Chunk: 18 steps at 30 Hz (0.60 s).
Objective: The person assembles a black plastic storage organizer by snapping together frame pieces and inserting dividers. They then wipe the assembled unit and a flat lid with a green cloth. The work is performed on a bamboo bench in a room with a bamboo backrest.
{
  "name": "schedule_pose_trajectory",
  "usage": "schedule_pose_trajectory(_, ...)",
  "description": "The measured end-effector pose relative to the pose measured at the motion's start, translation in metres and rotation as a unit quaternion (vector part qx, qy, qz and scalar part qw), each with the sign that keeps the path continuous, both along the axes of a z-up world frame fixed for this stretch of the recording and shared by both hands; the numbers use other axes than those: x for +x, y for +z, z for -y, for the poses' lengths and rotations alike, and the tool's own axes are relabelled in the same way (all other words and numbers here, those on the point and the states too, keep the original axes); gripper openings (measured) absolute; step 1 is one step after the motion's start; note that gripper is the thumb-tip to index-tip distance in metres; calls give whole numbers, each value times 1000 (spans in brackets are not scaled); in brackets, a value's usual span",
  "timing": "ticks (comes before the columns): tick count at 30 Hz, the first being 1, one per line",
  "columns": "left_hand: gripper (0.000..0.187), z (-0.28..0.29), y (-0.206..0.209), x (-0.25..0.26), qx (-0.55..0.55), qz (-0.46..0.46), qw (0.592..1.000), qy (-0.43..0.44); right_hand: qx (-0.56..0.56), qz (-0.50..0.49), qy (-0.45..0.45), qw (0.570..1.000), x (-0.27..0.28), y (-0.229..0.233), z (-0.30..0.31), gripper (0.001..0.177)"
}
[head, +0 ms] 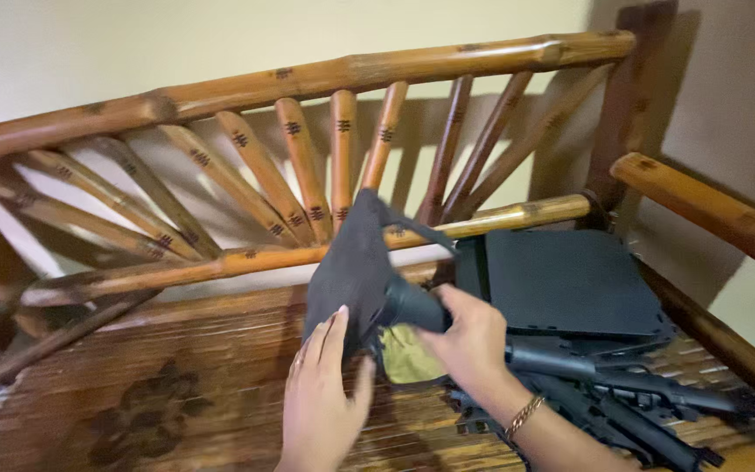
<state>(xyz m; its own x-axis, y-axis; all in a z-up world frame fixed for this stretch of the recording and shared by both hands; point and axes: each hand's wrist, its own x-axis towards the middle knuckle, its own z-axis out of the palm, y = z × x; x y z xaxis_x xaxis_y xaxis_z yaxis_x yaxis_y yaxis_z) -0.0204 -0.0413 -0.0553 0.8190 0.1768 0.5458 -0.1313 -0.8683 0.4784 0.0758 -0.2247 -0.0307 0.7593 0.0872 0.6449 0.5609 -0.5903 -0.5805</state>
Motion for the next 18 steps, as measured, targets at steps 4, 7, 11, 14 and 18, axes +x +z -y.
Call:
schedule_pose_trajectory(4, 78, -7, 1, 8, 15, 50, 998, 22, -96, 3, 77, 992, -16, 7, -15, 49)
schedule_pose_trajectory(7, 81, -10, 2, 8, 7, 100, 995, 3, -95, 149, 175, 969, -19, 15, -16, 72)
schedule_pose_trajectory(11, 79, -8, 3, 5, 72, 149, 986, -31, -78, 115, 187, 973, -22, 19, -21, 78)
schedule_pose_trajectory(14, 82, -10, 6, 1, 42, 122, 991, -25, -82, 24, 164, 983, -26, 17, -27, 78)
schedule_pose_trajectory(18, 83, -16, 10, -6, 39, 122, 992, -19, -53, 53, 224, 972, -25, 24, -31, 76)
